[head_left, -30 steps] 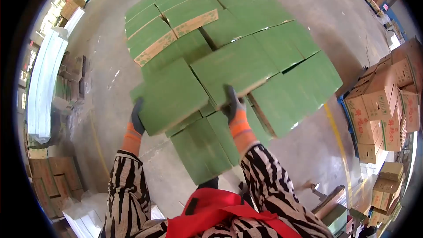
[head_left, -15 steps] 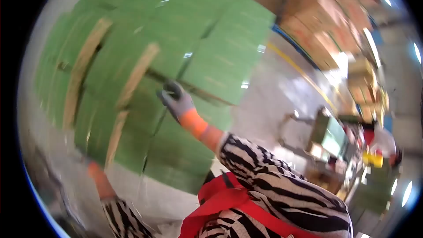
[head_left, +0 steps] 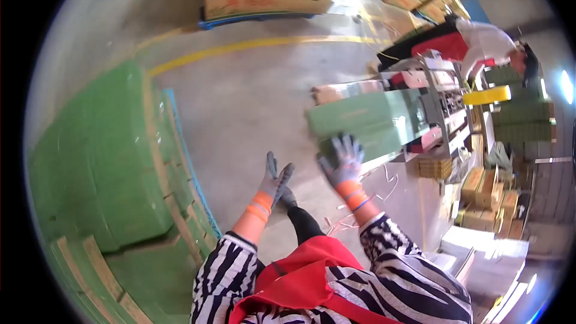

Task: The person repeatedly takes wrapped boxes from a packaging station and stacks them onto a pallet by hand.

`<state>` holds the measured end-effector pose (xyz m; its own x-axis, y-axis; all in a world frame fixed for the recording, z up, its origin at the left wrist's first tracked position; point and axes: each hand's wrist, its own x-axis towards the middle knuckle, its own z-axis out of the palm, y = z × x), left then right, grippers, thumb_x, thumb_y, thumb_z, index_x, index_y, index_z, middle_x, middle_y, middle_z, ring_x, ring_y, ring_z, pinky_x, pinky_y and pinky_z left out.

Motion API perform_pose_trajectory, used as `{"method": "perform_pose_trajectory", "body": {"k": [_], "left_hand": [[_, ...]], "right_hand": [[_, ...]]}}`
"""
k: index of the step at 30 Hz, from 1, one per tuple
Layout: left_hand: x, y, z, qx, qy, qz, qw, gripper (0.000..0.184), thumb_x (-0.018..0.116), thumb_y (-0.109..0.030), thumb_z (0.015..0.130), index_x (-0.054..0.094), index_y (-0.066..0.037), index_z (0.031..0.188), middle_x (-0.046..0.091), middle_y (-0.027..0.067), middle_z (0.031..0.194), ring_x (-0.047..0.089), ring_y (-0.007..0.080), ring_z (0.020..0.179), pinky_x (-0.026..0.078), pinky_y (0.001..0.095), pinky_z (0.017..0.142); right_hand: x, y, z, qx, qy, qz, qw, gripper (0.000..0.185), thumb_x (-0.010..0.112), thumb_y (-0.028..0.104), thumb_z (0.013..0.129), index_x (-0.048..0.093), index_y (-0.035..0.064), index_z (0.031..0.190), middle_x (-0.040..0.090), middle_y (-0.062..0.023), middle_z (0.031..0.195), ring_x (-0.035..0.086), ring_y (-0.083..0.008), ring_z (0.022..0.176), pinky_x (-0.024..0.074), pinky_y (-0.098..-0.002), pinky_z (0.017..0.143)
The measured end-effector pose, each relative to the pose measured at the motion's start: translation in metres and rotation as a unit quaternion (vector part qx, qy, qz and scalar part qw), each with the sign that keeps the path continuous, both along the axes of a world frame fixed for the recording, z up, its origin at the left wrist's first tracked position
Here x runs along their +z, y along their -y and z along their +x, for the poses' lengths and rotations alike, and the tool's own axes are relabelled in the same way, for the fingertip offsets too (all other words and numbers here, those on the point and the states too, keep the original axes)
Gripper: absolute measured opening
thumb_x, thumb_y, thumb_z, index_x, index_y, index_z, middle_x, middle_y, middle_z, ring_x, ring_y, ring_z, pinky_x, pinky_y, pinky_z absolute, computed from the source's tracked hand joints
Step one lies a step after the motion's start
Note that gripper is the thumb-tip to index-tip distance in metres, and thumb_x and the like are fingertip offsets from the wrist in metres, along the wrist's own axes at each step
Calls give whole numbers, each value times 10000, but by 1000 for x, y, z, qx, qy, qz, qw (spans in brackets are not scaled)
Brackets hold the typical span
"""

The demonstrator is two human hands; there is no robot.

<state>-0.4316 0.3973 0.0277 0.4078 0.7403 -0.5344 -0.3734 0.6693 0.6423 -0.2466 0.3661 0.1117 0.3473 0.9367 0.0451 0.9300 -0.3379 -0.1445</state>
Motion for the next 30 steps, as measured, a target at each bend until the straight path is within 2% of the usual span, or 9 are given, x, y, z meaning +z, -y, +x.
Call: {"method": "perform_pose_trajectory", "body": {"k": [3, 5, 6, 10, 12, 15, 18, 21, 30], "left_hand": [[-40, -19, 77, -129, -141, 310, 931, 718, 604, -306, 891, 223, -38, 1437, 305, 126, 1434, 344, 195, 1283, 321, 301, 1042], [-20, -24, 119, -94, 16, -65, 993, 585, 533, -357, 927, 369, -10, 1368, 470, 93, 1317, 443, 172, 1199, 337, 290, 1025], [-25, -22, 131, -107, -9, -24, 994, 561, 534, -350, 927, 397, -1, 1345, 480, 82, 1306, 455, 173, 1184, 341, 291, 1020], [-120, -9, 83, -5, -6, 26, 1000, 434, 516, -308, 934, 488, -32, 1267, 548, 49, 1222, 524, 164, 1114, 432, 308, 946], [-8, -31, 85, -59, 0, 6, 998, 443, 516, -292, 936, 491, 3, 1266, 541, 60, 1218, 492, 160, 1139, 369, 290, 1000], [63, -34, 78, -27, -108, 8, 994, 399, 509, -273, 932, 510, -19, 1239, 563, 65, 1184, 557, 175, 1054, 444, 298, 918], [62, -32, 44, -3, -147, -2, 989, 414, 519, -276, 926, 499, -19, 1249, 563, 68, 1181, 556, 174, 1055, 447, 298, 915], [88, -37, 29, -31, -130, -6, 991, 428, 535, -277, 917, 489, -24, 1260, 564, 71, 1181, 556, 193, 1062, 456, 318, 912], [101, -23, -59, 17, -144, -36, 989, 376, 537, -274, 917, 534, -18, 1193, 596, 71, 1103, 587, 188, 986, 483, 314, 849]], "right_hand": [[16, 11, 44, -14, -215, 163, 963, 597, 709, 228, 776, 476, 80, 1305, 471, -193, 1300, 438, -336, 1220, 358, -440, 1005], [6, 26, 97, -151, -446, 245, 847, 527, 669, 80, 817, 469, 60, 1304, 537, -132, 1214, 550, -205, 1083, 480, -324, 854], [24, 29, 121, -178, -411, 275, 851, 507, 652, 61, 833, 463, 51, 1304, 552, -97, 1184, 560, -153, 1014, 481, -273, 815], [15, 48, 257, -244, -116, 331, 904, 646, 735, 183, 764, 434, 29, 1314, 478, -182, 1266, 471, -320, 1146, 388, -386, 978], [3, 55, 302, -340, -266, 324, 841, 692, 753, 225, 753, 419, -14, 1310, 448, -221, 1290, 447, -339, 1175, 348, -383, 1017], [-6, 47, 327, -401, -193, 211, 870, 766, 767, 261, 745, 377, -55, 1324, 429, -217, 1313, 439, -318, 1199, 353, -377, 1018], [-59, 50, 335, -390, -382, 353, 760, 840, 775, 273, 742, 313, -64, 1357, 417, -192, 1333, 443, -281, 1194, 364, -356, 1008], [-22, 29, 260, -467, -566, 345, 586, 773, 756, 173, 772, 300, 41, 1382, 481, -123, 1270, 528, -204, 1051, 419, -292, 924], [-17, 18, 143, -399, -635, 390, 534, 676, 717, 156, 816, 319, 92, 1358, 532, -48, 1198, 534, -164, 1048, 437, -303, 904]]}}
